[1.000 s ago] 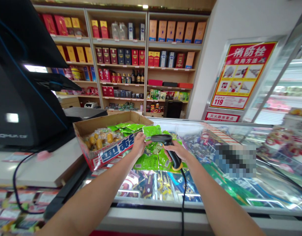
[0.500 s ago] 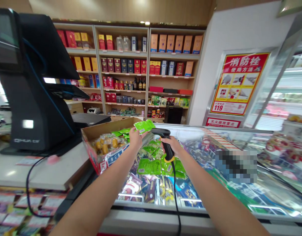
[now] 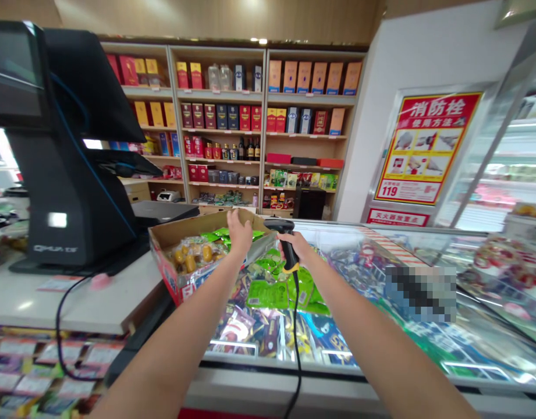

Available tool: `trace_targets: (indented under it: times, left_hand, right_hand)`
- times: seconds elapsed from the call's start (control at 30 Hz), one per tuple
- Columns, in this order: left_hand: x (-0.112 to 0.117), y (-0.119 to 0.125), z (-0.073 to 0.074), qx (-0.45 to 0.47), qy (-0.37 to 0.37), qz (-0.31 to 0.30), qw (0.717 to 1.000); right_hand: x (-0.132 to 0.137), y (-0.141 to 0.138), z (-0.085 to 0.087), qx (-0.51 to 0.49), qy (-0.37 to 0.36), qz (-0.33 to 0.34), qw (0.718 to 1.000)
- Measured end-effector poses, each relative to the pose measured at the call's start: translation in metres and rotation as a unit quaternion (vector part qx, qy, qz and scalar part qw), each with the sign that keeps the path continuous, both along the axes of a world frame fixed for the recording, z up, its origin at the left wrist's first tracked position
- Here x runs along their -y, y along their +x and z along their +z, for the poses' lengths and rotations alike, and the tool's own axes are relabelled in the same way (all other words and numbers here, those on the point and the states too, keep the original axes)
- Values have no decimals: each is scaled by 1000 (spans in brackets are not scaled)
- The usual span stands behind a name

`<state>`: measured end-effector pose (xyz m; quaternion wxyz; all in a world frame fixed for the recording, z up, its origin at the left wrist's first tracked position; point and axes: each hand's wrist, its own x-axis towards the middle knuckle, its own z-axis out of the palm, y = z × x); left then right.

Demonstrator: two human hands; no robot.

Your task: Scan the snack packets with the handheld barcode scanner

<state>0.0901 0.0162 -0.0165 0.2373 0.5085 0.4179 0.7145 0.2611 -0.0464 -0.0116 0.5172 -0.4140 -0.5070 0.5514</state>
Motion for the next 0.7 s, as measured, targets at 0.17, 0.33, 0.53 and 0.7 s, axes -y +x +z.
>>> trace_targets:
  times: [0.17, 0.33, 0.53, 0.7]
  left_hand:
    - [19, 24, -55, -200, -43, -140, 969]
    - [16, 27, -99, -285, -69, -154, 943]
    - [19, 28, -97, -293, -92, -141, 941]
    - [24, 23, -83, -212, -111, -95, 966]
  right_hand:
    - [20, 24, -16, -17, 10, -39, 999]
    - [34, 42, -35, -41, 17, -68, 997]
    - [33, 48, -55, -25, -5, -67, 997]
    - [32, 46, -56, 0, 0, -42, 999]
